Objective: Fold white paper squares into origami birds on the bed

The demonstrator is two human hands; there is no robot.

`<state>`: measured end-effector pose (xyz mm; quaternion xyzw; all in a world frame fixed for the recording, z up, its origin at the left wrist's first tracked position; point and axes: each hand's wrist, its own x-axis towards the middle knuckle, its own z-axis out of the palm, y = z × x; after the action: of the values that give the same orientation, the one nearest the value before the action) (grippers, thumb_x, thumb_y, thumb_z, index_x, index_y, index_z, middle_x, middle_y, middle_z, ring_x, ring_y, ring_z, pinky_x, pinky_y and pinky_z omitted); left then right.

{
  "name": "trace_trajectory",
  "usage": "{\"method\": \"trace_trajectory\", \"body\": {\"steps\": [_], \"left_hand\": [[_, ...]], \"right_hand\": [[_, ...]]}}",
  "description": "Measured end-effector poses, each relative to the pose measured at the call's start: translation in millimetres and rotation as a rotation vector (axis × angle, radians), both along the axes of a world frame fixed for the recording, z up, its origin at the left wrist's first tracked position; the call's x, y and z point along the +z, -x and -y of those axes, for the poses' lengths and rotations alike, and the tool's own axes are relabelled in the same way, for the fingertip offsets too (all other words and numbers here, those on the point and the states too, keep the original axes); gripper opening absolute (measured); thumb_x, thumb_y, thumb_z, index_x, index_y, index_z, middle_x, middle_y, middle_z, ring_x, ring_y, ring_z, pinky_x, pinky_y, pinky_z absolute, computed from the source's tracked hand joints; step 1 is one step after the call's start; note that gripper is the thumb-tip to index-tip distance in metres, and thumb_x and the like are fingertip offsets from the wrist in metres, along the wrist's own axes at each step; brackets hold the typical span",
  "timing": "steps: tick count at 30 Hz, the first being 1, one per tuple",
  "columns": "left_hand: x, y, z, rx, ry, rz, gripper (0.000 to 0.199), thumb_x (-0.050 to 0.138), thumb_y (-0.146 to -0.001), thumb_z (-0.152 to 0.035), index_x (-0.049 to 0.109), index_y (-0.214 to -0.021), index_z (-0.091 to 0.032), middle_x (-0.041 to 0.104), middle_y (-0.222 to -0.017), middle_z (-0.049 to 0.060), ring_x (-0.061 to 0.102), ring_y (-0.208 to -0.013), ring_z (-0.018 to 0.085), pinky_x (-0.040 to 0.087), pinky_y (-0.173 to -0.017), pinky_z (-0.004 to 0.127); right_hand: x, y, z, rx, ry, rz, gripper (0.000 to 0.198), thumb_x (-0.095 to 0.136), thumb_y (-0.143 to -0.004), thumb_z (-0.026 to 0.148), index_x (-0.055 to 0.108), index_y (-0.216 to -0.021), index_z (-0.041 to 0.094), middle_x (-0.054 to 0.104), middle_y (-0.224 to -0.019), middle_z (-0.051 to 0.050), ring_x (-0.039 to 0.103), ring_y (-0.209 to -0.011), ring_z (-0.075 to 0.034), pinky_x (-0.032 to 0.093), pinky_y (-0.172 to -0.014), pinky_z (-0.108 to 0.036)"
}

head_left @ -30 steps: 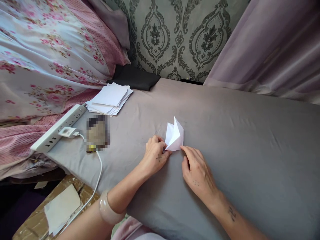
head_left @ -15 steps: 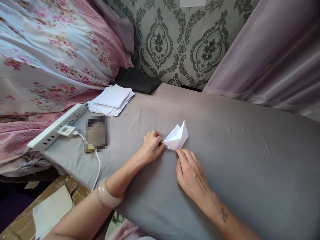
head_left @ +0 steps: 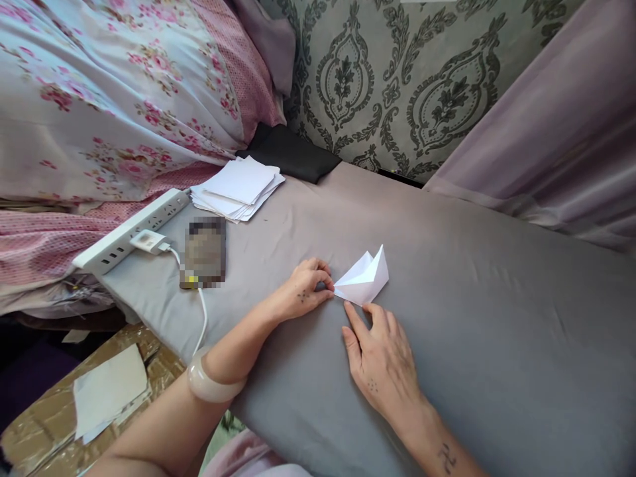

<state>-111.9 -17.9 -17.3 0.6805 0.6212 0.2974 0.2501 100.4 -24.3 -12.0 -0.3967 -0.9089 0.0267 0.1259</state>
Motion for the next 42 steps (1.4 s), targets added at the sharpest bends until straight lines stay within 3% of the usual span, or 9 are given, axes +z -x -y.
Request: {"method": "trace_trajectory", "body": {"steps": [7,17,26,29,34,37,42], "left_hand": [[0.1,-5.7,1.9,-0.006,-0.024,-0.118,0.012,0.055,-0.088,-0.023,0.065,-0.084,-0.018,0.056,-0.108,0.009,0.051,-0.098,0.023,0.045,-0.090,0.041],[2.2,-23.1,-0.6,0.141,-0.006,-0.204,0.010,0.055,-0.079,-0.018,0.062,-0.072,-0.017,0.056,-0.096,0.010,0.050,-0.091,0.024,0.048,-0.082,0.039],[4.8,-10.8,-0.3,0.240,0.108,-0.070,0.007,0.058,-0.079,-0.020,0.062,-0.073,-0.017,0.056,-0.095,0.008,0.053,-0.093,0.023,0.049,-0.082,0.037],[7.4,-3.4,11.2,0.175,0.033,-0.068,0.010,0.053,-0.085,-0.019,0.063,-0.084,-0.018,0.058,-0.097,0.008,0.055,-0.093,0.022,0.048,-0.082,0.036],[11.9,-14.9,33.8,-0.073,-0.121,-0.211,0.029,0.035,-0.098,-0.023,0.061,-0.110,-0.019,0.060,-0.112,0.009,0.054,-0.098,0.021,0.046,-0.088,0.036],[12.0,-25.3,39.2,-0.135,-0.112,-0.374,0.035,0.031,-0.100,-0.031,0.058,-0.118,-0.016,0.060,-0.118,0.011,0.053,-0.099,0.024,0.046,-0.087,0.040],[12.4,-30.8,39.2,-0.147,-0.068,-0.524,0.042,0.028,-0.100,-0.037,0.056,-0.122,-0.014,0.062,-0.110,0.012,0.052,-0.095,0.026,0.045,-0.079,0.040]], "right_hand": [[1.6,3.2,2.3,-0.013,-0.023,0.049,0.043,0.042,-0.096,0.036,0.055,-0.134,0.019,0.056,-0.113,-0.015,0.050,-0.093,-0.027,0.045,-0.075,-0.040],[7.7,12.1,2.5,-0.007,-0.069,0.140,0.049,0.042,-0.094,0.045,0.052,-0.137,0.024,0.056,-0.099,-0.014,0.046,-0.078,-0.025,0.040,-0.065,-0.038],[14.6,19.9,0.8,-0.027,-0.043,0.155,0.049,0.045,-0.093,0.047,0.054,-0.134,0.023,0.055,-0.091,-0.011,0.046,-0.078,-0.024,0.038,-0.066,-0.037],[16.0,20.6,1.5,-0.033,-0.031,0.152,0.049,0.045,-0.093,0.048,0.053,-0.135,0.023,0.055,-0.092,-0.012,0.046,-0.079,-0.025,0.038,-0.066,-0.037],[16.4,20.5,2.3,-0.035,-0.029,0.146,0.049,0.042,-0.093,0.050,0.054,-0.133,0.024,0.054,-0.091,-0.011,0.046,-0.080,-0.025,0.037,-0.066,-0.038],[14.1,18.1,2.0,-0.033,-0.030,0.142,0.048,0.041,-0.094,0.050,0.055,-0.133,0.025,0.054,-0.092,-0.011,0.046,-0.080,-0.025,0.037,-0.067,-0.038],[9.7,13.0,2.5,-0.021,-0.034,0.101,0.051,0.041,-0.094,0.051,0.051,-0.137,0.024,0.056,-0.099,-0.012,0.047,-0.082,-0.025,0.039,-0.070,-0.038]]}}
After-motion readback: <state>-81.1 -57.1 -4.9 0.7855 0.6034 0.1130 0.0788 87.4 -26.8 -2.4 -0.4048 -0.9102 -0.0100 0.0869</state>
